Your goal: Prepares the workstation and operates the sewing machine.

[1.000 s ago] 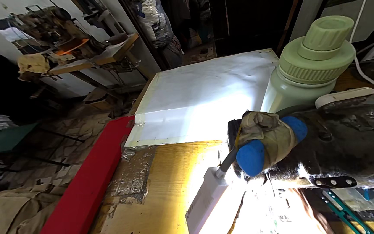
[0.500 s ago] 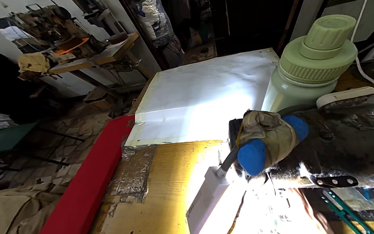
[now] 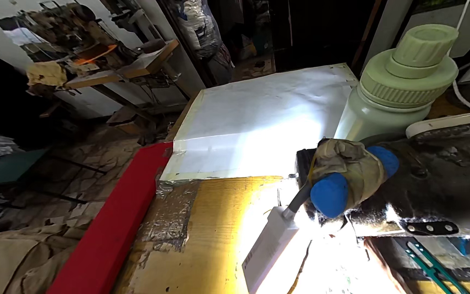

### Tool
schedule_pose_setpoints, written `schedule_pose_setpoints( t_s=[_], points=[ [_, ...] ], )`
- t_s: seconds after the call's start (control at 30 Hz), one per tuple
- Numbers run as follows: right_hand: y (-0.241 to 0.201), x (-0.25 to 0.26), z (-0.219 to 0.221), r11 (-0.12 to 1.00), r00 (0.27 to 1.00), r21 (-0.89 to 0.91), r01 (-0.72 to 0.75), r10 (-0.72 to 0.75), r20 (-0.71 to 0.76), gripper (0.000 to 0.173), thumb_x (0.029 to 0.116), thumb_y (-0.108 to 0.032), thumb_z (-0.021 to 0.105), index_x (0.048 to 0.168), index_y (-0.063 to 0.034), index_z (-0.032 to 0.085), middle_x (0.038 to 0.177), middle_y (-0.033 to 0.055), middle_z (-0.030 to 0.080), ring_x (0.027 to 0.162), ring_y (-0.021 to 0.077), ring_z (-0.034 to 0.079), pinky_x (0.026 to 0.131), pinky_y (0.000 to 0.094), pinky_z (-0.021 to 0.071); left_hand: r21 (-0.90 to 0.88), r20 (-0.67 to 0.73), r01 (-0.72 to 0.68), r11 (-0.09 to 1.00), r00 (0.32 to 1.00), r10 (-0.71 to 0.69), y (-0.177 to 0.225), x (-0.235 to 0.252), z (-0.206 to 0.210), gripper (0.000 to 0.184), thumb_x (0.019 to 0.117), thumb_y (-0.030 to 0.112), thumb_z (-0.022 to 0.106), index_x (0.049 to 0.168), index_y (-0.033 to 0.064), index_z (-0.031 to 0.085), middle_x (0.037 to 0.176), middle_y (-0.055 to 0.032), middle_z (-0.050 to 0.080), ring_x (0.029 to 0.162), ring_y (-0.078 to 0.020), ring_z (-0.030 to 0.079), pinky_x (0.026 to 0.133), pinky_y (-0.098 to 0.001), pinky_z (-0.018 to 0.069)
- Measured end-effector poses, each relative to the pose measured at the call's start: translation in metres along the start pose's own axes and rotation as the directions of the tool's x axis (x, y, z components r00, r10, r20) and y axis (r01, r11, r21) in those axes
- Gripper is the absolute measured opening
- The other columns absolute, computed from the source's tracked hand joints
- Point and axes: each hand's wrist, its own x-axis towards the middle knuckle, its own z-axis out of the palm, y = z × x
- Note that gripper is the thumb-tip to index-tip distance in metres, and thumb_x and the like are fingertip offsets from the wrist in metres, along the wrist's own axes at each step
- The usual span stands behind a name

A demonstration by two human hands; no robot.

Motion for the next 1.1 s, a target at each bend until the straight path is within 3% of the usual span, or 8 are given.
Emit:
schedule_pose_setpoints(
  t_s=[0.1, 0.27, 0.37, 0.53, 0.63, 0.83, 0.97, 1.1],
  points=[
    [-0.004, 0.004, 0.002, 0.983, 0.984, 0.059, -0.172, 0.168, 0.064, 0.038, 0.0996, -0.012, 0.059, 0.123, 0.0179, 0.062, 0.126, 0.0323, 0.064, 0.123, 0.0351, 0.061, 0.11, 0.0371, 0.0418, 0.115, -0.041, -0.014, 0.993, 0.999, 0.019, -0.003, -0.001, -0.001, 0.027, 0.0955, 0.012, 0.063, 0.108, -0.0108, 0.069, 0.104, -0.0151, 0.071, 0.1, -0.0059, 0.065, 0.096, -0.0222, 0.0491],
    [0.009, 0.004, 0.002, 0.997, 0.984, -0.018, -0.074, 0.076, 0.162, 0.04, 0.1026, -0.01, 0.05, 0.13, 0.0174, 0.058, 0.133, 0.0343, 0.06, 0.13, 0.0406, 0.056, 0.116, 0.0416, 0.037, 0.137, -0.022, -0.045, 0.99, 0.999, 0.049, -0.005, 0.0, 0.0, 0.028, 0.0964, 0.013, 0.062, 0.109, -0.011, 0.069, 0.105, -0.0163, 0.072, 0.1, -0.0078, 0.066, 0.097, -0.0225, 0.0499],
    [0.026, 0.009, 0.014, 0.999, 0.991, -0.037, -0.019, 0.024, 0.133, 0.041, 0.1028, -0.018, 0.052, 0.127, 0.0134, 0.063, 0.13, 0.0296, 0.064, 0.127, 0.0366, 0.06, 0.114, 0.0413, 0.0395, 0.205, -0.052, 0.002, 0.979, 0.999, 0.009, -0.003, 0.002, 0.001, 0.03, 0.0945, 0.018, 0.064, 0.106, -0.0089, 0.072, 0.102, -0.017, 0.073, 0.098, -0.0139, 0.068, 0.096, -0.0298, 0.0509],
    [0.033, 0.011, 0.025, 0.999, 0.998, 0.038, 0.0, -0.003, 0.07, 0.046, 0.1004, -0.03, 0.058, 0.122, 0.0092, 0.067, 0.124, 0.0255, 0.068, 0.122, 0.0296, 0.063, 0.11, 0.0358, 0.0429, 0.008, -0.132, -0.089, 0.996, 0.987, 0.089, -0.043, 0.012, 0.008, 0.021, 0.0895, 0.01, 0.07, 0.098, -0.0096, 0.071, 0.092, -0.0093, 0.074, 0.087, -0.0027, 0.07, 0.086, -0.0192, 0.0565],
    [0.031, 0.006, 0.021, 0.996, 0.993, 0.088, 0.022, -0.032, 0.115, 0.046, 0.0984, -0.021, 0.058, 0.13, 0.0123, 0.061, 0.131, 0.0279, 0.063, 0.128, 0.0313, 0.058, 0.114, 0.0348, 0.0367, -0.072, -0.114, -0.135, 0.988, 0.985, 0.127, -0.07, 0.018, 0.007, 0.024, 0.0921, 0.011, 0.07, 0.105, -0.0096, 0.07, 0.1, -0.0113, 0.074, 0.093, -0.0065, 0.069, 0.089, -0.0206, 0.0553],
    [0.013, 0.003, 0.01, 0.999, 0.998, -0.025, 0.032, -0.03, 0.064, 0.047, 0.0996, -0.025, 0.057, 0.127, 0.0122, 0.063, 0.129, 0.029, 0.064, 0.127, 0.0355, 0.059, 0.114, 0.0417, 0.0368, 0.097, -0.118, -0.148, 0.984, 0.98, 0.159, -0.036, 0.011, 0.008, 0.018, 0.0911, 0.013, 0.067, 0.092, -0.0026, 0.077, 0.085, -0.0038, 0.074, 0.08, 0.0017, 0.067, 0.081, -0.0149, 0.0536],
    [0.046, 0.008, 0.036, 0.98, 0.975, -0.059, 0.193, -0.198, -0.102, 0.043, 0.0982, -0.027, 0.06, 0.118, 0.0093, 0.069, 0.116, 0.0255, 0.071, 0.114, 0.0332, 0.067, 0.107, 0.0401, 0.0468, 0.222, -0.079, -0.061, 0.973, 0.994, 0.081, -0.018, 0.002, 0.002, 0.027, 0.095, 0.023, 0.065, 0.099, -0.0006, 0.077, 0.103, -0.013, 0.074, 0.101, -0.0128, 0.068, 0.1, -0.0284, 0.048],
    [0.033, 0.01, 0.026, 0.991, 0.99, -0.035, 0.128, -0.13, -0.049, 0.041, 0.0971, -0.026, 0.06, 0.117, 0.0096, 0.07, 0.117, 0.0252, 0.071, 0.116, 0.0315, 0.066, 0.107, 0.0374, 0.0455, 0.134, -0.065, -0.057, 0.989, 0.996, 0.066, -0.014, 0.001, 0.002, 0.027, 0.0945, 0.02, 0.066, 0.104, -0.0038, 0.076, 0.106, -0.0143, 0.074, 0.103, -0.0091, 0.067, 0.101, -0.0218, 0.046]
  ],
)
